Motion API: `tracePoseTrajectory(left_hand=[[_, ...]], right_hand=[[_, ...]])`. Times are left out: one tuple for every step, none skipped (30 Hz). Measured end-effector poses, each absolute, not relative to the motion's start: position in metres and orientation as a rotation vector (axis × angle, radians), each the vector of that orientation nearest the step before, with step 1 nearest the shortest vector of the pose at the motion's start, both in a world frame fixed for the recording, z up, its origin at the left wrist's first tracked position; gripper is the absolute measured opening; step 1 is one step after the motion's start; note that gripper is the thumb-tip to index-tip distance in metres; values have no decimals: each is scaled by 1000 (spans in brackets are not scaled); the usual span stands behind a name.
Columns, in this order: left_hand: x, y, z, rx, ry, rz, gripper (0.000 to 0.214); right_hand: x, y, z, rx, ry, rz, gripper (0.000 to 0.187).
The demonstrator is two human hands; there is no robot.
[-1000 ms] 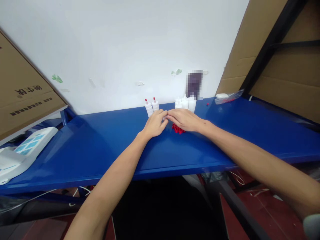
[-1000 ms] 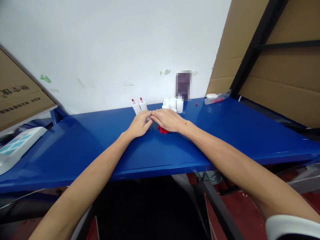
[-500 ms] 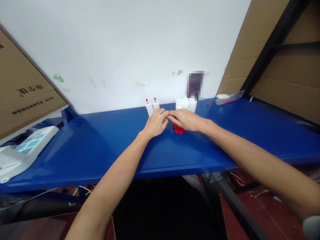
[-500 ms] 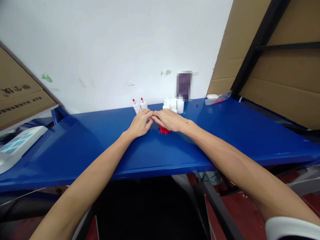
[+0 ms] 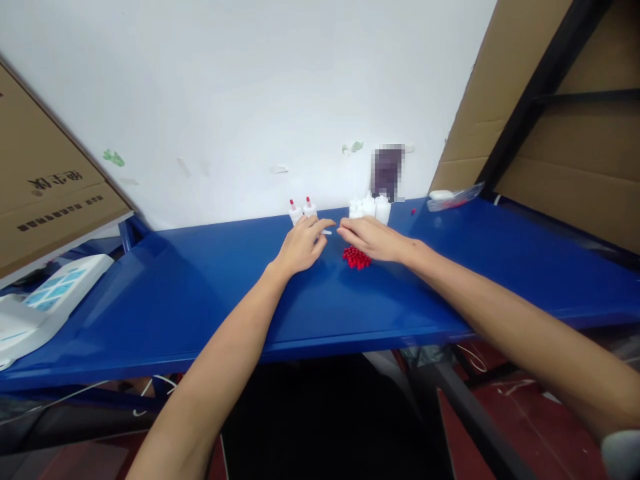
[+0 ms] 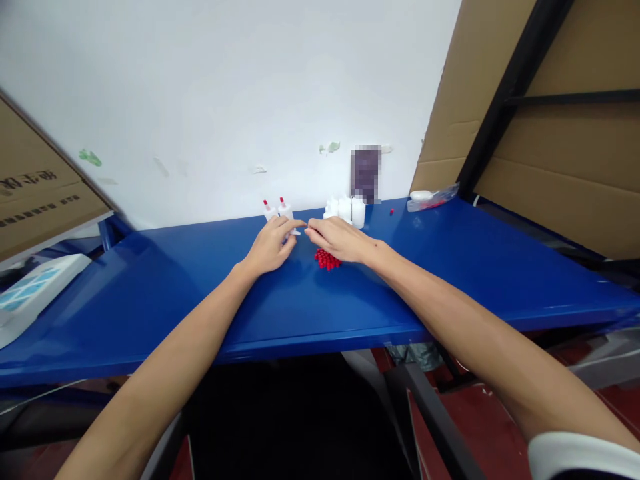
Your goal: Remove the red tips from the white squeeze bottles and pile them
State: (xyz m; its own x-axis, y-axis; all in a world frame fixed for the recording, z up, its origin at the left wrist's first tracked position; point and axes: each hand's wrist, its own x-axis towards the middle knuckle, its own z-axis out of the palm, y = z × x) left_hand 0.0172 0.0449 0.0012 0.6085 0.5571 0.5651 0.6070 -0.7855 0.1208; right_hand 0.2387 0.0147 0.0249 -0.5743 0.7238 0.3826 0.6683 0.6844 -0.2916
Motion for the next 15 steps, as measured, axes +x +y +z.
tracePoseTrajectory(left_hand=[[19, 44, 0, -2749, -1008, -946, 37], [20, 44, 0, -2757, -1017, -961, 35], [22, 44, -2, -2768, -1022, -963, 34], [23, 44, -3, -2781, -1026, -957, 32], [24, 44, -4, -2793, -1032, -949, 30], [24, 45, -5, -2802, -1040, -942, 29], [24, 45, -6, -2805, -1052, -939, 28], [23, 46, -7, -2804, -1064, -940, 27], [23, 47, -7, -2802, -1075, -942, 26], [22, 48, -8, -2801, -1085, -943, 26], [21, 49, -8, -2802, -1093, -941, 26], [21, 49, -8, -2804, -1100, -935, 26], [21, 50, -9, -2807, -1106, -927, 25], [21, 50, -9, -2811, -1111, -917, 25], [21, 50, -9, -2811, -1115, -910, 25]], right_hand=[[239, 14, 25, -1064, -2408, 156, 31], [239, 14, 25, -1054, -2397, 156, 30], [239, 15, 24, -1046, -2390, 156, 28], [238, 15, 24, -1039, -2390, 155, 26], [238, 15, 23, -1037, -2392, 155, 23], [238, 16, 23, -1043, -2393, 157, 20], [239, 17, 22, -1056, -2393, 161, 17], [239, 17, 22, -1074, -2393, 169, 14], [239, 18, 21, -1092, -2394, 181, 13], [239, 19, 21, -1109, -2398, 195, 12], [239, 20, 20, -1122, -2406, 209, 13], [239, 21, 20, -1128, -2417, 221, 14], [239, 21, 20, -1130, -2428, 231, 15], [239, 22, 20, -1131, -2434, 235, 15], [239, 22, 20, -1129, -2433, 229, 16]])
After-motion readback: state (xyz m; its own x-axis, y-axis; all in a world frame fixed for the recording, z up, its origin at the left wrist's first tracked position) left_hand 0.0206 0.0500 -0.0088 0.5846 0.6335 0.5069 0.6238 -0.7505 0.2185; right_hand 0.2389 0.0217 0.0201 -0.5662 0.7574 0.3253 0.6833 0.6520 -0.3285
